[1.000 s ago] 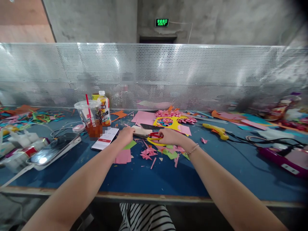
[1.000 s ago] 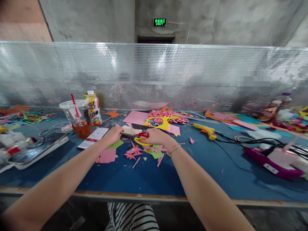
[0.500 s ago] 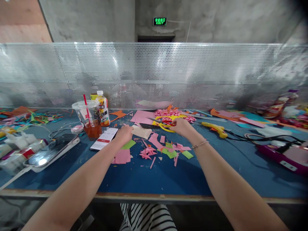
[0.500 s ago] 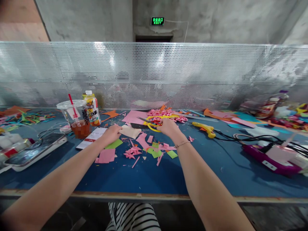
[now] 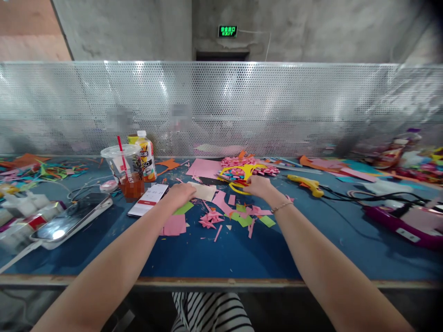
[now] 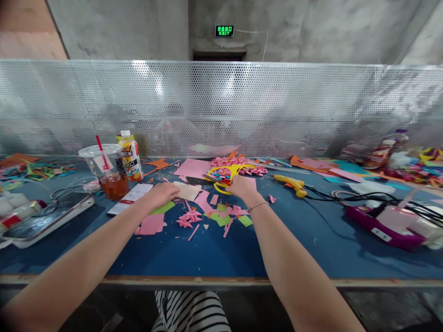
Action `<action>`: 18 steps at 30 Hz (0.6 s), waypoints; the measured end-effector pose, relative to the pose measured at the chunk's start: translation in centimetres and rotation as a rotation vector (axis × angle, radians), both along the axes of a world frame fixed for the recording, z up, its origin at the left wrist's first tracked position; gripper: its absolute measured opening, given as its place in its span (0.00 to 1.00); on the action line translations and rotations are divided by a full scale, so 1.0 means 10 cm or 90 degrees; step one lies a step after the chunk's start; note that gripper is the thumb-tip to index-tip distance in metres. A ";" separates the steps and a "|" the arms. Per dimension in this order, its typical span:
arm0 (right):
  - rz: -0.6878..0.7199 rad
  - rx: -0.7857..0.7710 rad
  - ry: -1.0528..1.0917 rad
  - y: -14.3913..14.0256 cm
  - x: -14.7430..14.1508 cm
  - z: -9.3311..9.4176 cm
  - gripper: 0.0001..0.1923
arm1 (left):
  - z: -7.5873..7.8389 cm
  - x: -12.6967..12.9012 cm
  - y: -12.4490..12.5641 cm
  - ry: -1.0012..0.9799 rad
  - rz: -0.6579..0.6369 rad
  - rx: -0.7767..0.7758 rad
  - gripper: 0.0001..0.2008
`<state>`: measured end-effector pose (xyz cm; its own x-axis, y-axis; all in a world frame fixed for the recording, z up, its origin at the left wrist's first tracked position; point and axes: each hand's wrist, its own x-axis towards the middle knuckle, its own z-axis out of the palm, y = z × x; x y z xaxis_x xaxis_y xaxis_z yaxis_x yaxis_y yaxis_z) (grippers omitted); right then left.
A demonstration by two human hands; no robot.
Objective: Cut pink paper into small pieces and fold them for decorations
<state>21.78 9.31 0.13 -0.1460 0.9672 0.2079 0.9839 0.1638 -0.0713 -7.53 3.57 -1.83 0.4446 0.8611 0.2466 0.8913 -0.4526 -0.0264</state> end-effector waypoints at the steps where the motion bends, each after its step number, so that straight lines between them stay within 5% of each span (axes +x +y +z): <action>1: 0.014 0.001 -0.003 0.00 -0.01 0.00 0.09 | -0.01 0.00 0.01 0.007 -0.001 0.004 0.13; 6: 0.097 0.016 0.015 -0.10 -0.14 0.02 0.13 | -0.13 -0.02 0.14 -0.175 0.040 0.017 0.15; 9: 0.225 -0.022 0.074 -0.20 -0.31 0.00 0.21 | -0.15 0.00 0.20 -0.260 0.070 0.025 0.19; 13: 0.342 -0.068 0.027 -0.31 -0.48 -0.11 0.29 | -0.13 0.06 0.13 -0.203 0.037 -0.045 0.19; 18: 0.366 -0.044 0.038 -0.30 -0.54 -0.17 0.22 | -0.12 0.12 -0.01 -0.126 0.027 -0.109 0.20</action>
<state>16.41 6.32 -1.58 -0.6415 0.7479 0.1705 0.7326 0.6633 -0.1530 -6.37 3.51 -3.03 0.3643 0.9148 0.1743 0.8899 -0.3971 0.2242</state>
